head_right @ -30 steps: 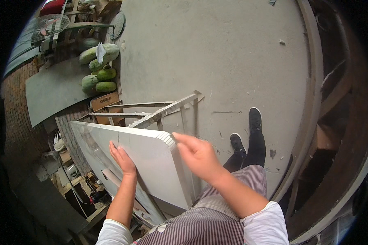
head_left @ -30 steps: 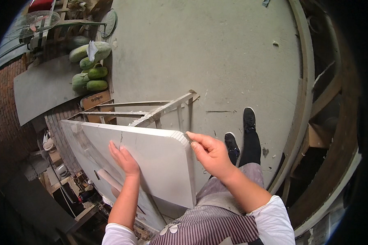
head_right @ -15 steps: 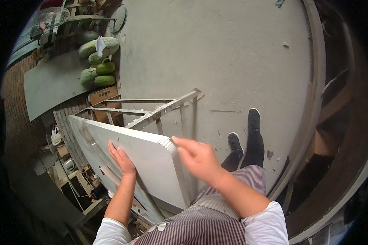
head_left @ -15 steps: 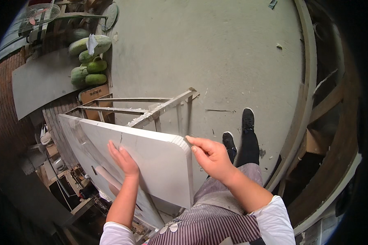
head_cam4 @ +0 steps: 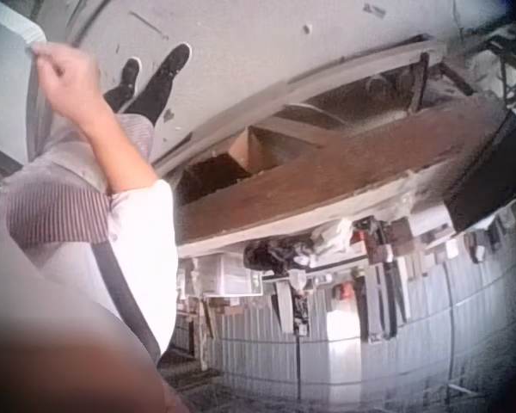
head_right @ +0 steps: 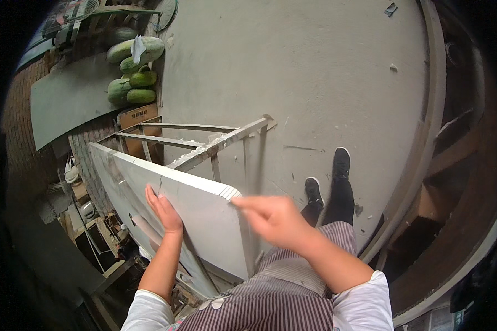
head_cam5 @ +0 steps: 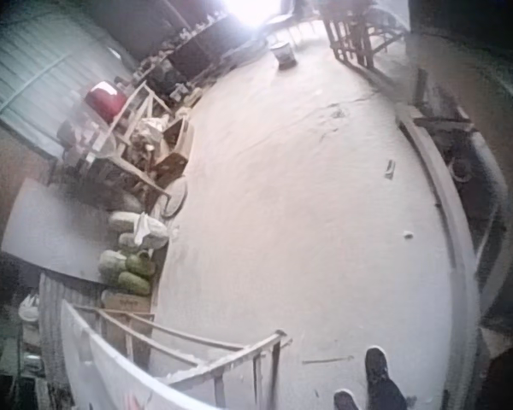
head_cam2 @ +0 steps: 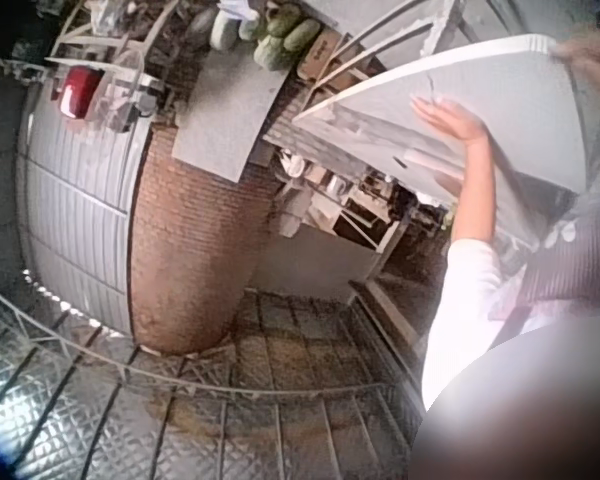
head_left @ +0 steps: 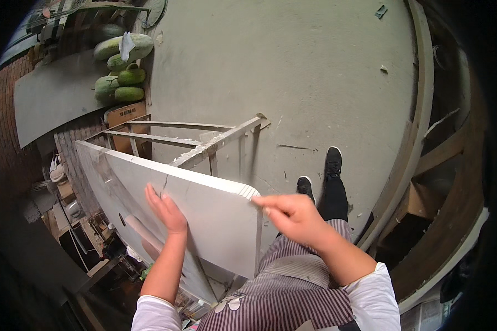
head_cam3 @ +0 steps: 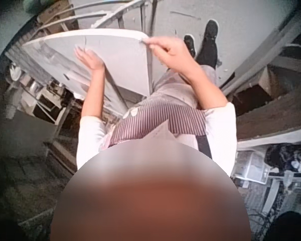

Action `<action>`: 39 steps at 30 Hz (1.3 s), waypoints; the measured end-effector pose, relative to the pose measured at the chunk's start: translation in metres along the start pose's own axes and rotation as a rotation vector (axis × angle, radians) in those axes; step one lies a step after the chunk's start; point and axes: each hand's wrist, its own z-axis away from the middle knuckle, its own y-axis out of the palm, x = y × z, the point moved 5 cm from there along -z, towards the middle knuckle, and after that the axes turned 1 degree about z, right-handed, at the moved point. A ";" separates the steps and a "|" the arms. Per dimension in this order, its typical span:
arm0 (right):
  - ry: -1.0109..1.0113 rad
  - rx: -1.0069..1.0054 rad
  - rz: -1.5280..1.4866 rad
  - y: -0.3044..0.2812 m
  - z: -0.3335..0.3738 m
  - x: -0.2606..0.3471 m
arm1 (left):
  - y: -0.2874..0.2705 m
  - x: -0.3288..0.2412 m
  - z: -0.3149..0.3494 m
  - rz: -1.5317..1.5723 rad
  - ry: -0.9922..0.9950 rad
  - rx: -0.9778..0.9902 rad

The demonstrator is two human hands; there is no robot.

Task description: The person peels a protective film off a large white marble-patterned panel using a small tool and their fingers. They work along the edges and surface, lifting and pulling the film away from the panel.

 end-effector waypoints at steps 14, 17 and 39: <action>-0.046 0.048 0.009 0.001 -0.004 0.000 | -0.001 -0.006 0.000 0.002 0.025 0.010; -0.001 -0.028 -0.048 -0.009 -0.005 0.005 | -0.001 -0.008 -0.001 -0.009 0.017 0.018; -0.406 0.022 0.797 -0.007 -0.014 0.008 | -0.003 -0.012 -0.001 0.017 -0.032 0.050</action>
